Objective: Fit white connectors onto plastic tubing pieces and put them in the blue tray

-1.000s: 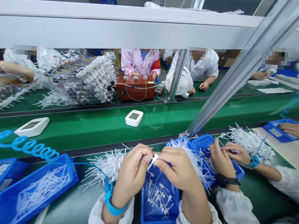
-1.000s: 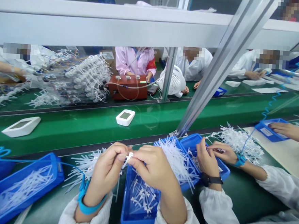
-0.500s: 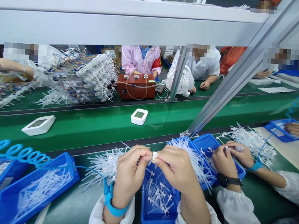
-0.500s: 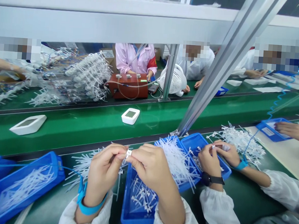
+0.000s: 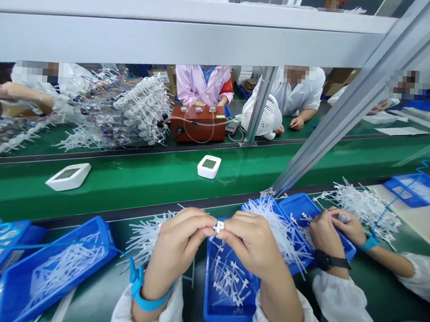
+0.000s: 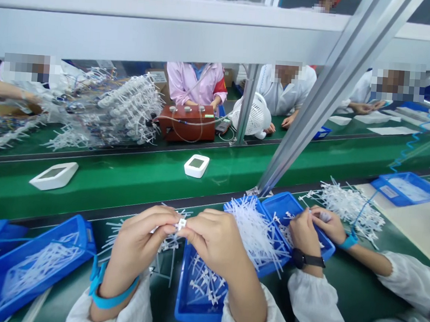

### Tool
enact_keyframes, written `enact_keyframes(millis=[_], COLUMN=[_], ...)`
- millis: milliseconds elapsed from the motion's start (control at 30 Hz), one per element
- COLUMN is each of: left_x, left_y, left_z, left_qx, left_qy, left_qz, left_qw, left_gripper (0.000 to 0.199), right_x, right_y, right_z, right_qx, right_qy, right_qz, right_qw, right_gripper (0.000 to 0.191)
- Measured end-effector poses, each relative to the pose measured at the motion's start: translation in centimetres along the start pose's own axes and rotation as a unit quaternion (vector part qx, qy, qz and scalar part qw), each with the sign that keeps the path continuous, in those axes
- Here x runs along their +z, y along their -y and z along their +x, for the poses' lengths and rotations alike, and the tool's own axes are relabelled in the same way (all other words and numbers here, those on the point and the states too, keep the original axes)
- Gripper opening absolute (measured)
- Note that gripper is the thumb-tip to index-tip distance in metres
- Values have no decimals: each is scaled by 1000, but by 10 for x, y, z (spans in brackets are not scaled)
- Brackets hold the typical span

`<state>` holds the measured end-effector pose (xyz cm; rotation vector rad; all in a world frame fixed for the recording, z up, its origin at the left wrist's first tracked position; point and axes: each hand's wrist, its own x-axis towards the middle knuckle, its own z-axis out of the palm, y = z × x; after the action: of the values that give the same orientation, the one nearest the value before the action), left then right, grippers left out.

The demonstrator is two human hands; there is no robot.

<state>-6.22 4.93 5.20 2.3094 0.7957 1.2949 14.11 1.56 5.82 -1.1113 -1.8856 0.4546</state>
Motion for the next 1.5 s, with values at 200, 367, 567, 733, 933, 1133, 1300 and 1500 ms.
enact_keyframes(millis=[200,367,567,733,933,1133,1300,1500], left_x=[-4,-3,-16,-43,-49,-40,-44,-36], left_y=[-3,-6,22,57,65,71,72,52], left_z=[1,5,-3,-17,-19,-18,-19,-19], left_qx=[-3,-16,-97,-275,-402,-409,-413,-270], left_qy=[24,46,110,191,264,281,273,132], left_qz=[33,55,105,227,278,271,284,277], left_qw=[999,997,984,915,832,825,821,913], left_gripper=[12,15,22,22,21,17,18,26], right_x=[2,9,9,-15,-28,-22,-24,-23], right_y=[-1,-3,-7,-15,-20,-14,-19,-4], right_z=[-1,-2,2,-1,-7,-3,-9,-13], right_qx=[-7,-1,87,145,123,99,104,-10], right_qy=[13,18,80,-16,-119,-103,-102,-247], right_qz=[-27,-44,-37,-3,-4,16,45,225], right_qw=[1000,999,992,989,985,990,988,942], right_gripper=[35,38,17,21,13,14,19,70])
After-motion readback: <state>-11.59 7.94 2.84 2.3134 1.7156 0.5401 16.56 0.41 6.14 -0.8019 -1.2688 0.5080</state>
